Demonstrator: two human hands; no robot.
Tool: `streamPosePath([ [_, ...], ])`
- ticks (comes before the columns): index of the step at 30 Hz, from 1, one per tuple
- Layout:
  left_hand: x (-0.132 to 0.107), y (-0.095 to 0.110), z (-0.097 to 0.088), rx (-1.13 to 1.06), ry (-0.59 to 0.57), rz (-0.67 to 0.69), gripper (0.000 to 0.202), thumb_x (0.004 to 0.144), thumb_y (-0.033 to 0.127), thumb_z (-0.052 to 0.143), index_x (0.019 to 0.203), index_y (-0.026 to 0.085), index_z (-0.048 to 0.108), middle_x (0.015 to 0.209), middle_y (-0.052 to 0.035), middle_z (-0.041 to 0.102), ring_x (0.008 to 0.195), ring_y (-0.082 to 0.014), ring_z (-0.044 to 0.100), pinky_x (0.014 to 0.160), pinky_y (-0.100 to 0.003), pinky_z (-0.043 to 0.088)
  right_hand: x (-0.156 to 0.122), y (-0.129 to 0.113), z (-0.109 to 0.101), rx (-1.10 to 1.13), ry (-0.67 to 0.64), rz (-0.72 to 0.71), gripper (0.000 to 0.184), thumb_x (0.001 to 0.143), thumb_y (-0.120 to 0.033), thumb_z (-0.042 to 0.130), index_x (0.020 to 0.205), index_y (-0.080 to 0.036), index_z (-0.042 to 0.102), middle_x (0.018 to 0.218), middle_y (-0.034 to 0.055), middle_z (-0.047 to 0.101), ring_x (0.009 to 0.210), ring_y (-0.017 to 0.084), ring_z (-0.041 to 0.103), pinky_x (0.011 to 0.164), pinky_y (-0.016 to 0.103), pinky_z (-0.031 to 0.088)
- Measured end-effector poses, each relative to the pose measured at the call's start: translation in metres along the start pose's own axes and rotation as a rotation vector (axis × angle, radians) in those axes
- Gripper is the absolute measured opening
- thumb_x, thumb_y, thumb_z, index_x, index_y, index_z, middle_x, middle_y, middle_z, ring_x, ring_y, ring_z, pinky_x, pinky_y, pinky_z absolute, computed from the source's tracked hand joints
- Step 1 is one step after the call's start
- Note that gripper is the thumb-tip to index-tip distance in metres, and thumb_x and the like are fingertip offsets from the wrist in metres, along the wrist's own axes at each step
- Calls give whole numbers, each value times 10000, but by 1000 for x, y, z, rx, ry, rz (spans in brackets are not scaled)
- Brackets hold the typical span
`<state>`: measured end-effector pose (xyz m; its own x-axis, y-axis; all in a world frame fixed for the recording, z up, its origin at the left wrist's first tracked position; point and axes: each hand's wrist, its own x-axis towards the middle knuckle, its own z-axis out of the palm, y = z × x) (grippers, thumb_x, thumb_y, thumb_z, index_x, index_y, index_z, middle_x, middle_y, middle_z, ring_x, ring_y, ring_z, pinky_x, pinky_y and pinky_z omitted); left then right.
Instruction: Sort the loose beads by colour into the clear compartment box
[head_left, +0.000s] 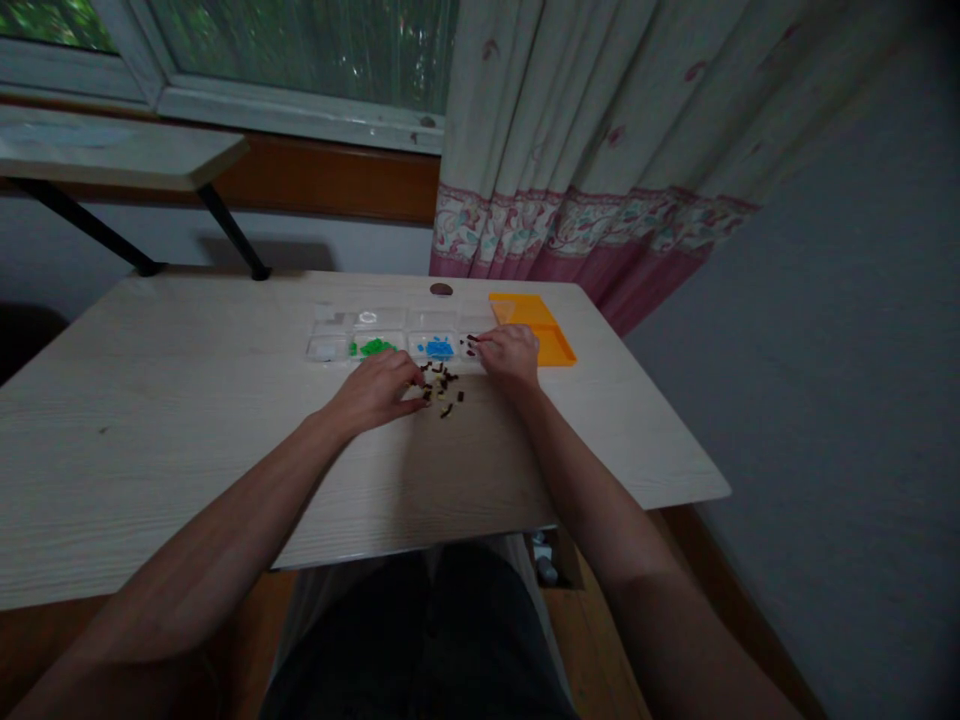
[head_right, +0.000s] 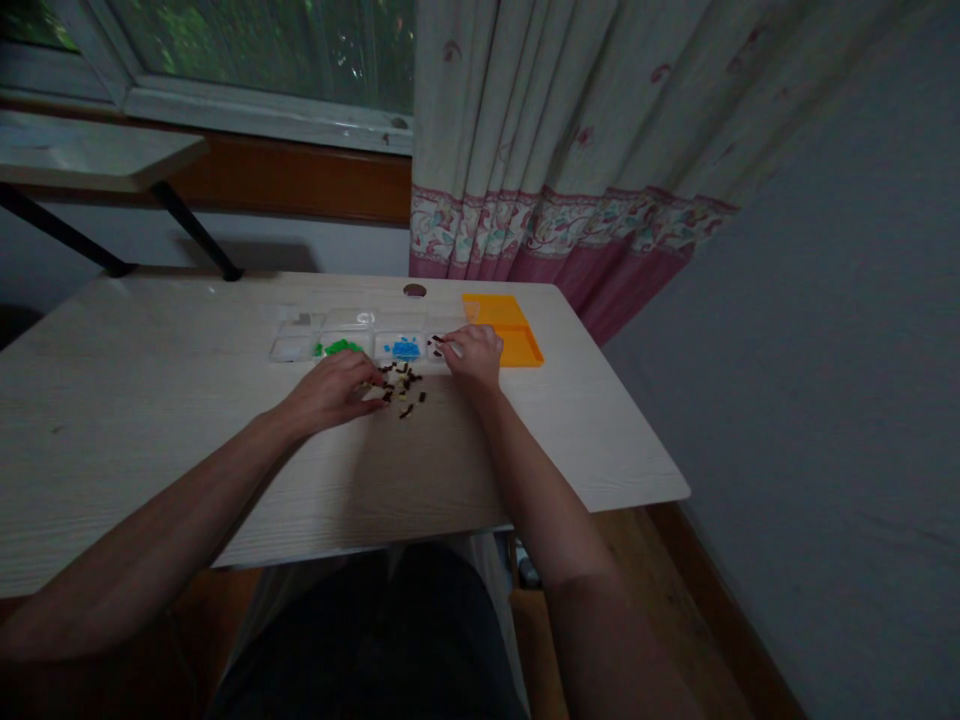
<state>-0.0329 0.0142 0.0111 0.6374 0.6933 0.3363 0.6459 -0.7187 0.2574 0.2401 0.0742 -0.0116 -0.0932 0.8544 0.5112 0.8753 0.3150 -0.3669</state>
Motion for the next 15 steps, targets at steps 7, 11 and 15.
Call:
streamPosePath([
  [7,1,-2,12,11,-35,26,213,922,386,599,1030,213,662,994,-63,617,960,-225,564,856,-351,415,1,5,5,-59,-38,-44,250,934,-363,574,941,-215,775,1028,96,708,1064,293,520,927,455,352],
  [11,3,3,11,5,-55,38,186,948,327,562,1034,195,661,999,-74,622,952,-216,573,838,-334,421,0,4,5,-76,-31,-36,286,955,-368,541,960,-194,768,1025,104,704,1062,294,522,922,452,351],
  [15,3,6,11,-9,-57,53,182,961,303,537,1028,187,660,979,-75,623,941,-216,571,828,-337,428,-1,4,3,-54,14,-33,311,965,-369,513,954,-192,769,1003,109,706,1023,283,523,909,441,353],
])
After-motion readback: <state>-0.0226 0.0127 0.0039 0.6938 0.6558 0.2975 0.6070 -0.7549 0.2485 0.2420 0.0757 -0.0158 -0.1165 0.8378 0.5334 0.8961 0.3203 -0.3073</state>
